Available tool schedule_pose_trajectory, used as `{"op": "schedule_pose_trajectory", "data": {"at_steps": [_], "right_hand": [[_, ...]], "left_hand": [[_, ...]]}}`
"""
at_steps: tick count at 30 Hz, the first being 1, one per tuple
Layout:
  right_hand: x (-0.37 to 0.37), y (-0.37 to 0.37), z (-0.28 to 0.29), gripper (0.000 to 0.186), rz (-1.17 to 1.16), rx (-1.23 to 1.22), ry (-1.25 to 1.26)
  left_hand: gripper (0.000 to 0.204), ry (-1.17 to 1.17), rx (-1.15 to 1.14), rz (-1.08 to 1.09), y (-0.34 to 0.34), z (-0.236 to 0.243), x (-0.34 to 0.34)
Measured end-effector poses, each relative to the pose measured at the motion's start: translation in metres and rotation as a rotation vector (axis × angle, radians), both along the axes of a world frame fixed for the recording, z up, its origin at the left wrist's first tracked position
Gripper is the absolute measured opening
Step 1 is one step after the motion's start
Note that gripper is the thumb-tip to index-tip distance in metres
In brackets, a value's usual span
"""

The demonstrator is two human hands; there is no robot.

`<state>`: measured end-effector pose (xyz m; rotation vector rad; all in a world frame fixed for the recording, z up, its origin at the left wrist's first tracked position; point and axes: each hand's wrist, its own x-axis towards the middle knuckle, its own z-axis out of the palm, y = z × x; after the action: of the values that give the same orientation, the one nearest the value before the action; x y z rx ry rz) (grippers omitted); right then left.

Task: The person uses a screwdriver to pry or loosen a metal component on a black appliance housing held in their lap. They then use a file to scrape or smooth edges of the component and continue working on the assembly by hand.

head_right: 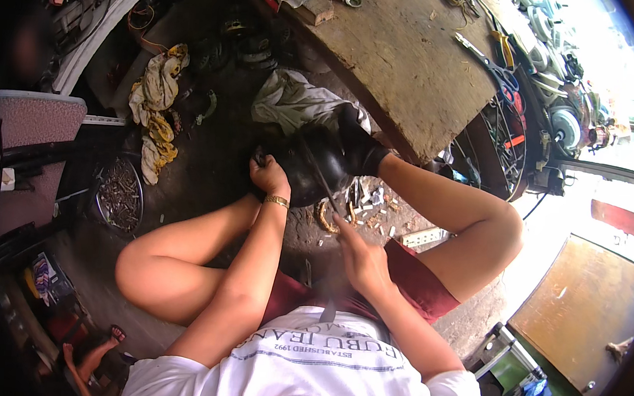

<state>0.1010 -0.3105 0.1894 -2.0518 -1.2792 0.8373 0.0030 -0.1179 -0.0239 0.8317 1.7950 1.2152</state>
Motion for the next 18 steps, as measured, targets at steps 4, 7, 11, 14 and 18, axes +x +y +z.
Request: {"op": "schedule_pose_trajectory", "data": {"at_steps": [4, 7, 11, 14, 18], "right_hand": [[0.011, 0.106, -0.062, 0.045, -0.058, 0.027, -0.005], [0.012, 0.124, -0.069, 0.044, -0.068, 0.068, 0.034], [0.005, 0.123, -0.066, 0.042, -0.063, 0.102, 0.065], [0.013, 0.131, -0.073, 0.038, -0.104, 0.114, 0.060], [0.009, 0.092, -0.035, 0.038, -0.068, 0.002, 0.049]], "left_hand": [[0.039, 0.111, -0.017, -0.028, 0.002, 0.017, 0.013], [0.040, 0.205, -0.123, -0.041, 0.006, 0.025, 0.010], [0.038, 0.332, -0.141, -0.051, 0.013, 0.002, 0.004], [0.035, 0.410, -0.239, -0.120, 0.017, 0.016, 0.011], [0.033, 0.426, -0.223, -0.076, 0.024, 0.012, 0.009]]}}
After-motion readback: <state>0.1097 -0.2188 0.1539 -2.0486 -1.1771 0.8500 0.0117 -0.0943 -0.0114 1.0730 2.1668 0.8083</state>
